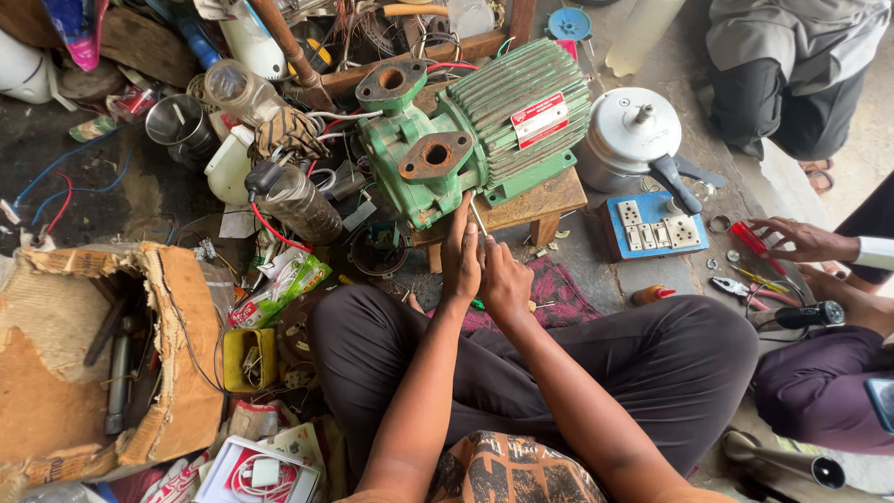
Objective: The person sits on the floor and works on a green electric motor placed on a small wooden stool. They use a wrench to loosen bolts, remove the motor housing, and manipulate wires and internal components. The person also uses a hammer to tap parts of the motor.
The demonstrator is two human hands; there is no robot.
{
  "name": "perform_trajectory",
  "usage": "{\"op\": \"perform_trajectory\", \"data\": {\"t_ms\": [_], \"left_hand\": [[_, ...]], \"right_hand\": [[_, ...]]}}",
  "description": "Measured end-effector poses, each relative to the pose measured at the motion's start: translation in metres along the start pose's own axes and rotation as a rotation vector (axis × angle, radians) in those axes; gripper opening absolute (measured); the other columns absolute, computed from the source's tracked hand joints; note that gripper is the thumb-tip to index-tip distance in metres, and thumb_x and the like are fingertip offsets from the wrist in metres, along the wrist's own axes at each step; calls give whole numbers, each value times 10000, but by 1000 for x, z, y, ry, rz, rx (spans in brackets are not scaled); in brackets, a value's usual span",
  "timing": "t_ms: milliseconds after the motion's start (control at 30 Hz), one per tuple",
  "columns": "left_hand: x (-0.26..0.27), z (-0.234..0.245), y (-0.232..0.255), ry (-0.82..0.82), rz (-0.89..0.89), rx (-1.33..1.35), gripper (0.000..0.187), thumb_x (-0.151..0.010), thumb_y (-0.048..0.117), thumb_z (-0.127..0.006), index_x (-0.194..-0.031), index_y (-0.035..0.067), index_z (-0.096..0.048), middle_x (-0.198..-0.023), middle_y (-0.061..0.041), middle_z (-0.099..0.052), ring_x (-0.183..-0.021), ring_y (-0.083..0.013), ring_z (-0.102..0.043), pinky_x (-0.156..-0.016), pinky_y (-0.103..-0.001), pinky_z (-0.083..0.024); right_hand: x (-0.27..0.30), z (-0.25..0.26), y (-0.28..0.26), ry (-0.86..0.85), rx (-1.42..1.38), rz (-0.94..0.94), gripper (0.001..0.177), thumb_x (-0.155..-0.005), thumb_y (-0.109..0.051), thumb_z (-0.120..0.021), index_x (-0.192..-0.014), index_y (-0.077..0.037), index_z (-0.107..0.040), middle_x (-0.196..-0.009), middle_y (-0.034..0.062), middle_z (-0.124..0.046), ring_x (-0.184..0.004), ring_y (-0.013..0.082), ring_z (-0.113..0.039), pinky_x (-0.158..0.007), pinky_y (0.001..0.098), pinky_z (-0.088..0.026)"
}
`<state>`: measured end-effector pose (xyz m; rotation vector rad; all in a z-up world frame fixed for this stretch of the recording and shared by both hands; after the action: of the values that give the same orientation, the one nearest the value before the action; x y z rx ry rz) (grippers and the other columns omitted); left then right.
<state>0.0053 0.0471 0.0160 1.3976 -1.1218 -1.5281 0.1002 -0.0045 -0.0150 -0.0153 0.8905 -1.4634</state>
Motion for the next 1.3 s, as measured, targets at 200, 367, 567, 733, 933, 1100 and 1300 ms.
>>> {"op": "perform_trajectory", "data": {"t_ms": [200,367,567,733,933,1100,1300], "left_hand": [[8,-6,21,94,4,-52,575,-1101,310,-317,-1575,-5,-399,-1619,-207,-451,-1521,-332,-416,-1233,-389,-303],[8,-5,18,81,29,76,599,-1098,333,-297,-1566,-34,-373,-1628,-233,-400,-1482,-346,-398,-1200,-400,-298],[-1,-6,15,47,16,59,609,-1119,355,-252,-1556,-49,-383,-1614,-249,-421,-1520,-333,-408,-1243,-406,-308],[0,-3,16,33,58,123,614,-1115,374,-274,-1563,-35,-368,-1635,-243,-384,-1534,-330,-364,-1249,-399,-276],[3,4,4,-1,209,78,630,-1081,401,-316,-1583,29,-396,-1543,-224,-517,-1298,-377,-507,-1115,-413,-387],[-1,0,15,40,-35,-86,558,-1168,356,-317,-1581,-2,-428,-1588,-224,-504,-1456,-287,-484,-1184,-364,-370],[33,17,28,376,-261,-31,486,-1199,329,-474,-1368,-95,-641,-1291,-209,-706,-1010,-252,-647,-902,-339,-519]], "right_hand": [[-13,38,-23,8,-59,115,363,-925,-140,-630,-1258,-6,-575,-894,138,-647,-661,359,-669,-526,436,-510],[-31,66,-42,-182,52,-17,204,-1010,-233,-618,-1084,-47,-580,-807,186,-677,-649,420,-661,-564,514,-510],[-70,78,-65,-372,194,-112,239,-1019,-300,-551,-1048,-63,-552,-762,235,-696,-715,447,-683,-634,559,-524],[-59,74,-69,-344,146,-161,269,-1069,-321,-550,-1028,-55,-545,-762,230,-683,-713,456,-678,-620,560,-518],[-29,58,-47,-124,49,-56,190,-974,-241,-624,-1050,-75,-573,-782,164,-656,-666,420,-655,-551,531,-487],[-10,27,-24,3,54,-2,373,-922,-142,-618,-1279,-36,-608,-834,138,-659,-623,375,-650,-486,508,-461],[-8,10,-7,7,12,-41,284,-1001,-113,-579,-1284,-101,-590,-986,127,-722,-708,397,-661,-573,515,-495]]}}
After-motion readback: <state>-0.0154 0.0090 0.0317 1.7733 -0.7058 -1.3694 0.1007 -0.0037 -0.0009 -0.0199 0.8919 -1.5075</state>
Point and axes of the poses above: each hand's wrist, its own x-axis away from the middle knuckle, its own z-axis out of the back of the hand, y = z × x, the point moved 5 cm from there along -x, towards the middle knuckle
